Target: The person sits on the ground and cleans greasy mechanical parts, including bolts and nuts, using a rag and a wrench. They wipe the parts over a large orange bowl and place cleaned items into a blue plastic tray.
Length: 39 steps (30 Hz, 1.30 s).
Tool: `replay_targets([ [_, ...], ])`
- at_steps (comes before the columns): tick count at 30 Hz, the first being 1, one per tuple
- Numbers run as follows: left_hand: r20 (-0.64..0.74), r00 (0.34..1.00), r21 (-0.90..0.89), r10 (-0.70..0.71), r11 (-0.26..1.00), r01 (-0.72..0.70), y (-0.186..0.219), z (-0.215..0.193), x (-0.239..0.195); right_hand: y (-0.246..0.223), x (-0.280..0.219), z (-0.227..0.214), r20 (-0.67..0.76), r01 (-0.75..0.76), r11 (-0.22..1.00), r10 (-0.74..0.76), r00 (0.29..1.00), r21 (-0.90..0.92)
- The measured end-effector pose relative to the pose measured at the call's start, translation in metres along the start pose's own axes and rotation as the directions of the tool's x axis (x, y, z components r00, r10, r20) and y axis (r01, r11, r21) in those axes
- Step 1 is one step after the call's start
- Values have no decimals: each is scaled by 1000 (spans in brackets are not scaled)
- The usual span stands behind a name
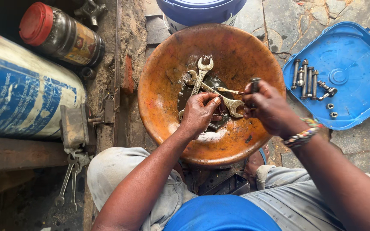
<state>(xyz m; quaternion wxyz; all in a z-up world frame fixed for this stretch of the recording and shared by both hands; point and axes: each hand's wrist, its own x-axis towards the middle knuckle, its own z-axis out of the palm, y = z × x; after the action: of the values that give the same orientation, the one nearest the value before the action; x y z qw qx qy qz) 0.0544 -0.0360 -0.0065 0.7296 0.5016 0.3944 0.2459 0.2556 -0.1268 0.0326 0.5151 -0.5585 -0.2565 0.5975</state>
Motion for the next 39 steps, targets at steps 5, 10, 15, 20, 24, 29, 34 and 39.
replay_targets([
  [5,47,999,-83,16,996,-12,8,7,-18,11,-3,24,66,123,893,-105,992,-432],
  [10,41,996,-78,80,994,-77,21,8,-32,3,-10,29,181,170,889,-100,978,-425],
  [15,3,992,9,128,992,-128,32,14,-39,0,-14,26,249,192,930,-115,962,-312],
  [20,-37,968,196,247,952,-236,43,24,-45,2,-15,28,163,232,922,-190,968,-308],
  [24,-26,943,475,331,834,-280,47,21,-53,2,-17,29,192,254,901,-197,961,-351],
  [29,120,744,724,658,455,-519,43,12,-56,3,-14,35,234,177,971,-137,963,-161],
  [34,-51,952,435,301,865,-250,31,1,-45,5,-1,45,192,148,970,-110,975,-195],
  [39,-69,981,104,179,980,-171,13,-17,-28,20,16,52,209,104,982,-70,975,-157],
])
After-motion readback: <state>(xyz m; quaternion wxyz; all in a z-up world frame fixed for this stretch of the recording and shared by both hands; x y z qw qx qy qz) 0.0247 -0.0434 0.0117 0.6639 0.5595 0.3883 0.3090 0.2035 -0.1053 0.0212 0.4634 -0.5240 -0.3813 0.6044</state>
